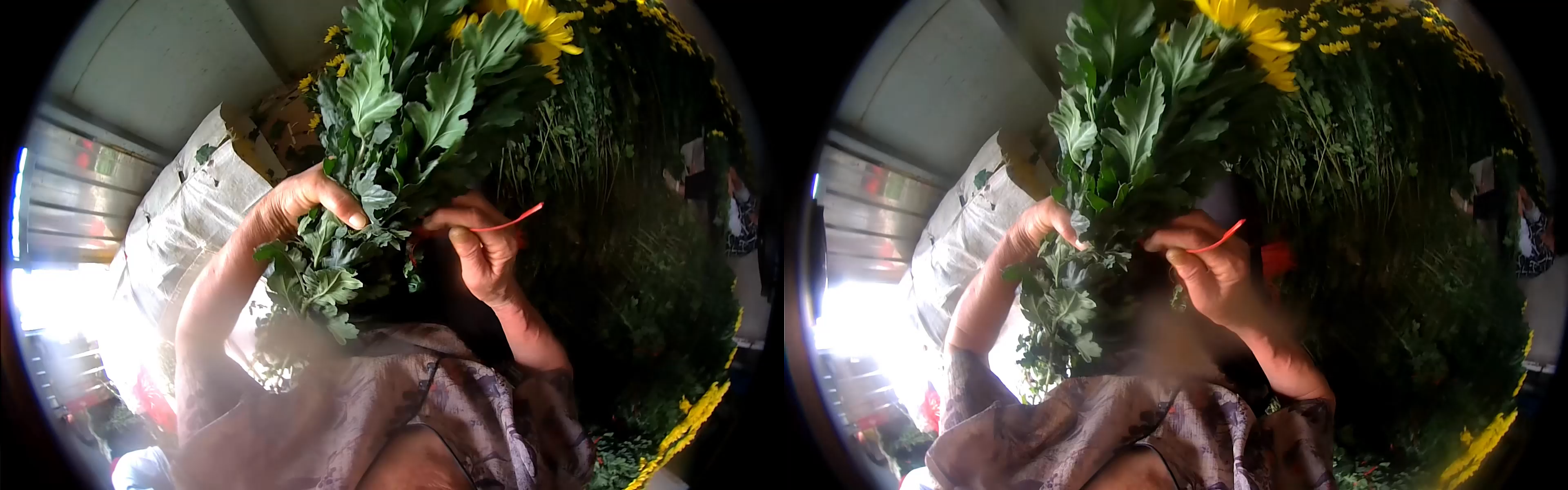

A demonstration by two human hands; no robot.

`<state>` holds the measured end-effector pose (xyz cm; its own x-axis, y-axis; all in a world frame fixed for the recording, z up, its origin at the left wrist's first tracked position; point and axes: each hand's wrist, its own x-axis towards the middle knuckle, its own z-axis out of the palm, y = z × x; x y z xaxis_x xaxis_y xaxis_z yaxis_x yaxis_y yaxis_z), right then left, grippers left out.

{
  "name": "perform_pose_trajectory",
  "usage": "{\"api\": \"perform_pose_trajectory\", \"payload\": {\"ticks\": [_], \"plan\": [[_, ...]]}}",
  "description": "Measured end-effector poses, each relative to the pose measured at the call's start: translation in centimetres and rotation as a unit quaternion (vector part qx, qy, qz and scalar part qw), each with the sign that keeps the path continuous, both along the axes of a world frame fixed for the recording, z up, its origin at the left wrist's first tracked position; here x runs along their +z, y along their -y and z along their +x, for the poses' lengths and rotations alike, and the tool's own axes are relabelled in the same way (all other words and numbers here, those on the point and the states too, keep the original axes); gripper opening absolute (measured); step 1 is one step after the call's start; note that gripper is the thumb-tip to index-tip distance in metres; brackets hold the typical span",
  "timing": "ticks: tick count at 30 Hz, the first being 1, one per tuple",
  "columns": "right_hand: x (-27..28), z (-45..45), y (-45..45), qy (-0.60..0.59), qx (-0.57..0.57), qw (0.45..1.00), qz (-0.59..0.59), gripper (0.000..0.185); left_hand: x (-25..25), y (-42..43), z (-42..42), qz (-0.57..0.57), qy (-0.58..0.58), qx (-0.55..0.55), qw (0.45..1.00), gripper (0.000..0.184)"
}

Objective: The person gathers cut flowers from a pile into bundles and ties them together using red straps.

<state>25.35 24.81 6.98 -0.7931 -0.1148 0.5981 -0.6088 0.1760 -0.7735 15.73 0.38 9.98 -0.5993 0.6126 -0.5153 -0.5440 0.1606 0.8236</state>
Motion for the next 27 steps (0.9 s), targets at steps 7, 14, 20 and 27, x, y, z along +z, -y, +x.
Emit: {"api": "perform_pose_trajectory", "payload": {"ticks": [7, 14, 20, 27], "plan": [[3.1, 0.8, -0.4, -0.203, -0.019, 0.943, 0.263, 0.023, 4.5, -3.7, -0.4, -0.097, -0.377, -0.053, 0.92, 0.061], [-1.8, -3.3, -0.3, -0.057, 0.022, 0.967, 0.246, 0.007, -8.4, -10.5, 1.8, -0.378, -0.414, -0.245, 0.791, 0.037], [-5.8, -5.5, -2.4, 0.123, 0.025, 0.99, 0.06, 0.011, -9.0, -8.9, 3.4, -0.151, -0.557, -0.087, 0.812, 0.024], [-5.8, -7.4, -1.3, 0.228, -0.074, 0.953, 0.185, 0.023, -10.4, -10.4, 4.5, -0.232, -0.581, -0.075, 0.776, 0.02]]}}
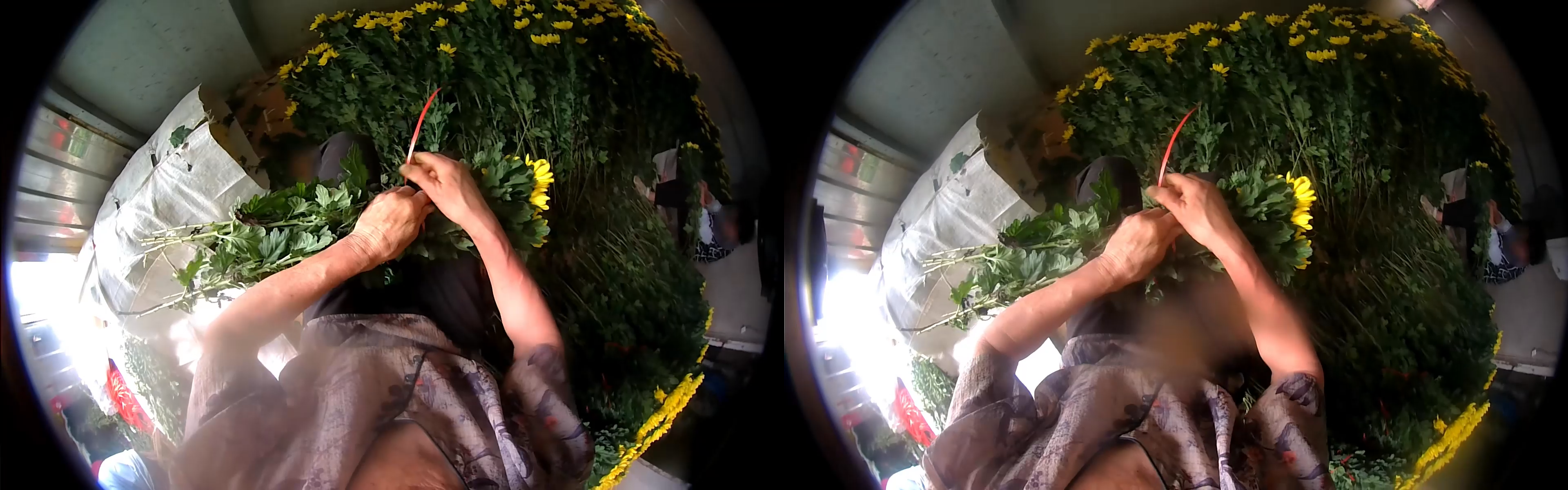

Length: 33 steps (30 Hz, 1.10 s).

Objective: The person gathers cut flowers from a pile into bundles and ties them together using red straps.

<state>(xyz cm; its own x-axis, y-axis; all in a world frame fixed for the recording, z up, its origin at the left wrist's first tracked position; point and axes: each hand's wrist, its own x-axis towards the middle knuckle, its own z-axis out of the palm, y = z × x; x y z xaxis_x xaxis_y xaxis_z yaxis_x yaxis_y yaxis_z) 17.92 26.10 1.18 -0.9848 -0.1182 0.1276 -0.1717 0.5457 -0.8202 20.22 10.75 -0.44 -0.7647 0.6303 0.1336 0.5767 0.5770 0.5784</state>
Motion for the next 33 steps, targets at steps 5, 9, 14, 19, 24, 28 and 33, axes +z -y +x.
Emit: {"api": "perform_pose_trajectory", "payload": {"ticks": [5, 9, 14, 19, 24, 28, 33], "plan": [[2.4, 1.4, 2.6, -0.114, -0.017, 0.993, -0.003, 0.013, -0.4, 0.8, -0.9, -0.017, -0.043, -0.037, 0.998, 0.014], [-0.1, 3.7, 2.7, -0.066, -0.064, 0.968, -0.232, 0.011, 0.6, 1.0, -0.6, 0.053, -0.063, -0.033, 0.996, 0.012], [-0.6, 4.1, 1.2, -0.026, -0.057, 0.966, -0.249, 0.015, 3.4, 2.9, 1.2, 0.161, -0.311, -0.055, 0.935, 0.016], [0.1, 4.4, -0.9, 0.044, 0.047, 0.938, -0.34, 0.014, 3.2, 2.9, 1.0, 0.307, -0.043, 0.083, 0.947, 0.014], [-0.4, 4.0, -2.3, 0.046, 0.172, 0.931, -0.319, 0.015, 1.4, 2.2, -2.2, 0.308, 0.272, 0.067, 0.909, 0.025], [0.1, 4.7, -0.6, 0.022, 0.074, 0.898, -0.434, 0.016, 2.8, 3.5, -4.1, 0.269, 0.483, -0.008, 0.833, 0.033], [0.5, 4.7, 0.5, -0.17, 0.054, 0.984, 0.028, 0.021, 0.7, 4.3, -5.1, 0.379, 0.521, -0.003, 0.764, 0.024]]}}
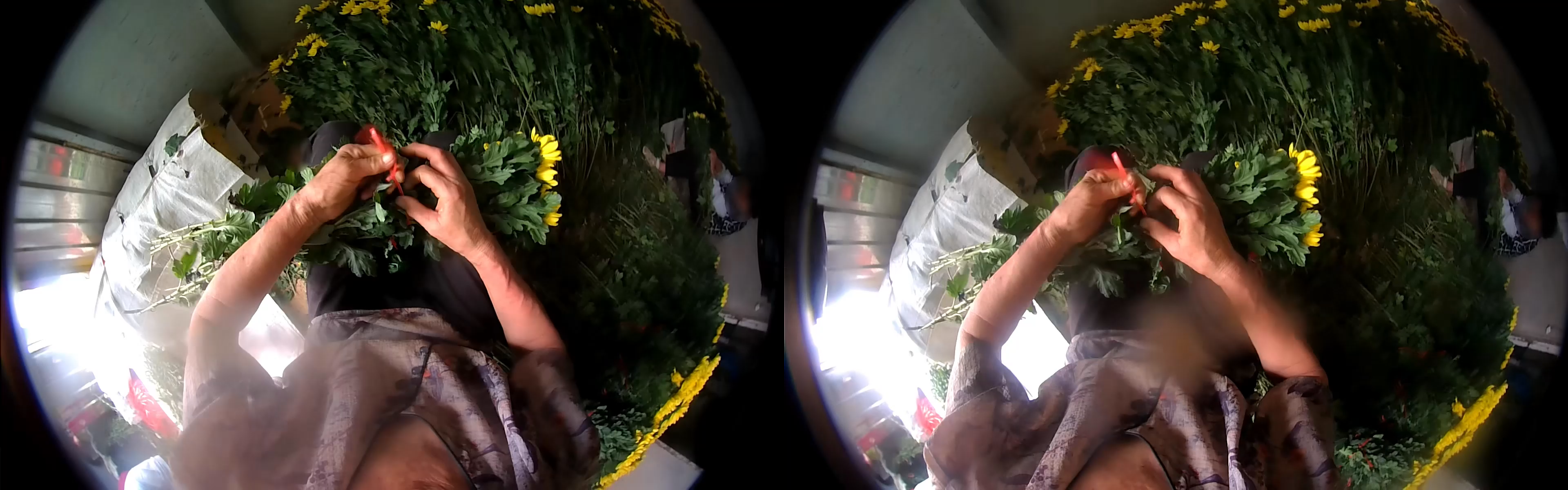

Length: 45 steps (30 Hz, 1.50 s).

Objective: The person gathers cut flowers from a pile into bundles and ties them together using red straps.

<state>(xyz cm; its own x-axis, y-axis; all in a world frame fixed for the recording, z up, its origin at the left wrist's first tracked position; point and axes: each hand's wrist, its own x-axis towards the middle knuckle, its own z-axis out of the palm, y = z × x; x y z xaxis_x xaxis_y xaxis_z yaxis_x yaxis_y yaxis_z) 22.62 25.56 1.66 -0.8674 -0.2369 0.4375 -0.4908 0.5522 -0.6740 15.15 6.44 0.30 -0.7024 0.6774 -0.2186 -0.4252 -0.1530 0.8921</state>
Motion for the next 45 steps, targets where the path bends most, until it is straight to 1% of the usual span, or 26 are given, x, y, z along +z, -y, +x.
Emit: {"api": "perform_pose_trajectory", "payload": {"ticks": [4, 5, 8, 9, 10, 11, 12, 14, 16, 19, 21, 23, 26, 27, 29, 31, 33, 34, 35, 36, 37, 39, 41, 42, 43, 45], "plan": [[-0.4, -0.2, -0.5, 0.047, -0.002, 0.998, -0.043, 0.011, 1.5, 0.5, -0.6, -0.048, -0.061, -0.09, 0.993, 0.014], [-0.7, -0.3, -0.5, 0.049, -0.001, 0.997, -0.06, 0.009, 1.8, 0.4, -0.6, -0.048, -0.061, -0.091, 0.993, 0.014], [-1.4, -0.6, -1.1, 0.058, 0.01, 0.993, -0.101, 0.002, 1.9, -0.7, 0.3, -0.123, -0.19, -0.048, 0.973, 0.012], [-1.2, -0.6, -1.2, 0.059, 0.01, 0.993, -0.101, 0.002, 2.6, -1.2, 1.0, -0.184, -0.34, -0.004, 0.922, 0.013], [-0.9, -0.6, -1.2, 0.068, 0.007, 0.993, -0.101, 0.002, 2.2, -1.7, 1.0, -0.197, -0.511, 0.051, 0.836, 0.016], [-0.7, -0.6, -1.1, 0.079, 0.005, 0.992, -0.1, 0.003, 1.7, -2.1, 1.0, -0.202, -0.66, 0.106, 0.716, 0.019], [-0.5, -0.7, -1.1, 0.083, 0.002, 0.988, -0.134, 0.007, 1.5, -2.1, 0.9, -0.204, -0.716, 0.1, 0.66, 0.022], [-0.3, -0.5, -0.6, 0.108, -0.011, 0.98, -0.17, 0.01, 1.4, -2.1, 1.0, -0.205, -0.727, 0.118, 0.645, 0.021], [-0.5, -0.9, -0.5, 0.038, -0.015, 0.996, -0.08, 0.016, 1.2, -2.3, 1.0, -0.199, -0.751, 0.158, 0.609, 0.019], [-1.4, -1.3, -1.3, 0.078, -0.009, 0.989, -0.122, 0.014, 0.9, -1.9, 1.1, -0.225, -0.758, 0.152, 0.593, 0.017], [-1.3, -1.0, -1.5, 0.104, -0.017, 0.983, -0.149, 0.012, 1.1, -2.1, 1.2, -0.232, -0.758, 0.139, 0.594, 0.017], [-0.8, -0.8, -1.8, 0.082, 0.014, 0.992, -0.094, 0.009, 1.7, -1.9, 1.0, -0.239, -0.758, 0.128, 0.594, 0.018], [1.0, 1.0, -2.6, 0.1, 0.058, 0.992, -0.055, 0.011, 2.6, -0.3, 0.8, -0.249, -0.71, 0.028, 0.658, 0.018], [0.3, 1.5, -3.3, 0.031, 0.091, 0.995, -0.001, 0.01, 2.7, 1.0, 0.6, -0.321, -0.666, -0.013, 0.674, 0.016], [1.1, 2.9, -3.4, -0.022, 0.103, 0.988, 0.115, 0.01, 1.7, 2.2, 0.6, -0.334, -0.587, -0.057, 0.735, 0.015], [1.4, 2.9, -3.0, -0.004, 0.093, 0.993, 0.072, 0.007, 2.5, 1.4, 0.6, -0.355, -0.566, -0.05, 0.742, 0.016], [2.8, 2.7, -2.8, 0.035, 0.08, 0.996, 0.022, 0.006, 2.6, 0.6, -0.1, -0.209, -0.478, -0.008, 0.853, 0.017], [3.1, 2.4, -2.6, 0.004, 0.092, 0.994, 0.056, 0.004, 2.8, -0.3, 0.3, -0.134, -0.37, 0.014, 0.919, 0.022], [3.4, 2.3, -2.2, 0.014, 0.116, 0.992, 0.043, 0.004, 3.0, -1.0, 0.7, -0.134, -0.369, 0.012, 0.92, 0.022], [3.4, 2.4, -1.8, 0.032, 0.126, 0.991, 0.025, 0.004, 3.1, -1.6, 1.1, -0.077, -0.202, -0.008, 0.976, 0.025], [3.3, 2.7, -1.4, 0.048, 0.136, 0.989, 0.008, 0.004, 3.1, -2.2, 1.4, -0.019, -0.029, -0.029, 0.999, 0.028], [3.0, 3.2, -0.5, 0.002, 0.101, 0.99, 0.096, 0.01, 2.1, -2.8, 1.1, -0.009, -0.017, -0.021, 1.0, 0.032], [2.4, 3.9, -0.4, -0.065, 0.091, 0.982, 0.152, 0.012, 1.1, -2.4, 1.2, 0.058, 0.084, -0.021, 0.995, 0.033], [1.5, 4.6, -0.9, -0.056, 0.107, 0.979, 0.162, 0.011, 0.5, -2.4, 1.6, 0.048, 0.075, -0.008, 0.996, 0.033], [1.1, 4.9, -1.2, -0.058, 0.106, 0.979, 0.162, 0.011, 0.3, -2.4, 2.2, 0.037, 0.076, -0.002, 0.996, 0.032], [0.9, 4.9, -1.7, 0.046, 0.109, 0.99, 0.074, 0.01, 0.3, -2.6, 2.2, -0.001, 0.057, -0.005, 0.998, 0.031]]}}
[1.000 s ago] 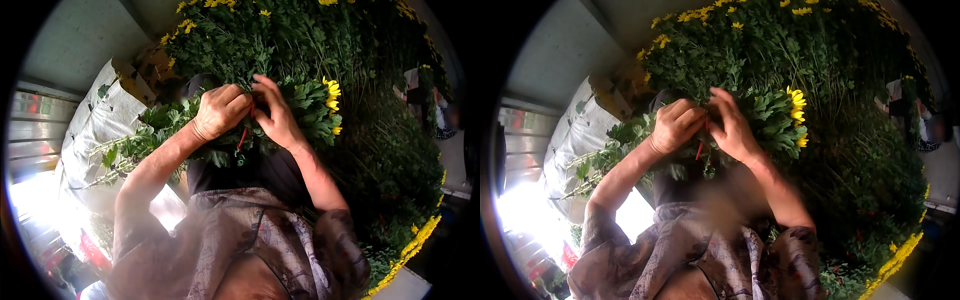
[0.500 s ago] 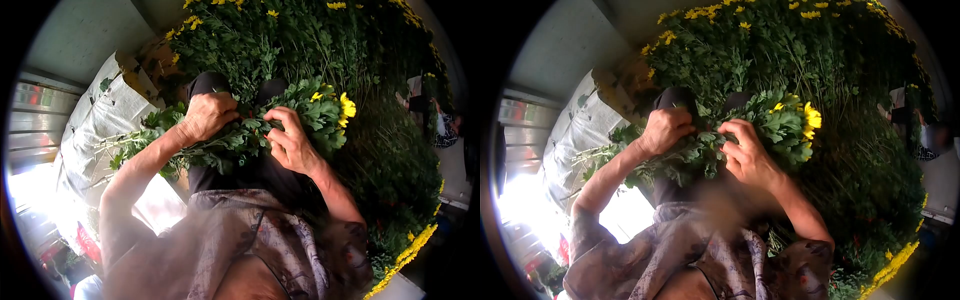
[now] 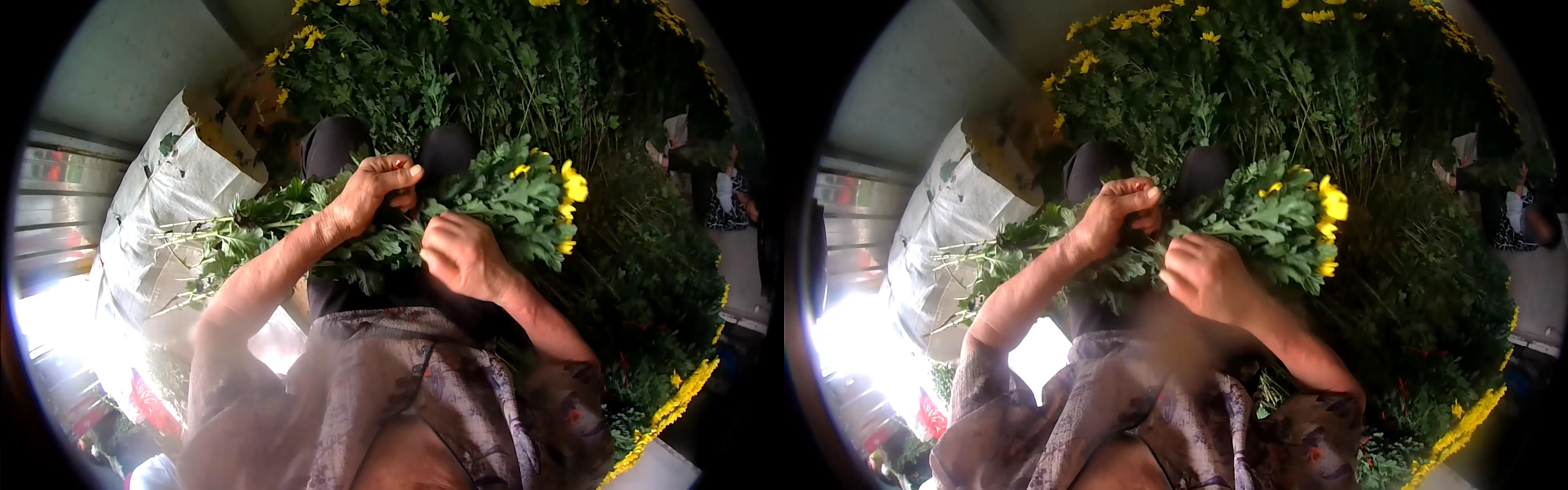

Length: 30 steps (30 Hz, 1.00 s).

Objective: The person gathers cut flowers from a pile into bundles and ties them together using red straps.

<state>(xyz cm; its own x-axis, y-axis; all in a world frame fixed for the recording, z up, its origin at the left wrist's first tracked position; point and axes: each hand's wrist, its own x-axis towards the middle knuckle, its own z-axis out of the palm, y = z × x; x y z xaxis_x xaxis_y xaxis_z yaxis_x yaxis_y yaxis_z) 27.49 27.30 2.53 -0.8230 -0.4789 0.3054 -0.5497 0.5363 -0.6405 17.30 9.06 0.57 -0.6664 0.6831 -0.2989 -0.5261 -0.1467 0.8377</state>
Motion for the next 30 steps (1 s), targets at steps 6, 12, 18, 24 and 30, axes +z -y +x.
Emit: {"api": "perform_pose_trajectory", "payload": {"ticks": [6, 12, 18, 24, 30], "plan": [[1.1, -1.1, -0.9, 0.323, -0.139, 0.845, -0.403, 0.011, 2.1, 0.4, 0.2, -0.141, -0.371, -0.177, 0.901, 0.021], [1.5, -0.8, 1.4, 0.252, -0.193, 0.906, -0.282, 0.02, 2.1, 1.1, 0.9, -0.194, -0.372, -0.141, 0.897, 0.015], [-0.6, 0.2, 1.7, 0.093, -0.22, 0.963, -0.121, 0.02, 0.6, 1.1, 1.1, -0.009, -0.169, -0.087, 0.982, 0.006], [0.3, 0.1, 2.1, 0.093, -0.252, 0.959, -0.093, 0.014, 0.9, 0.1, 1.9, -0.057, -0.145, -0.027, 0.987, 0.016], [0.1, -0.7, 1.7, 0.064, -0.247, 0.965, -0.067, 0.009, 1.8, 0.7, 2.4, -0.135, -0.327, -0.04, 0.934, 0.042]]}}
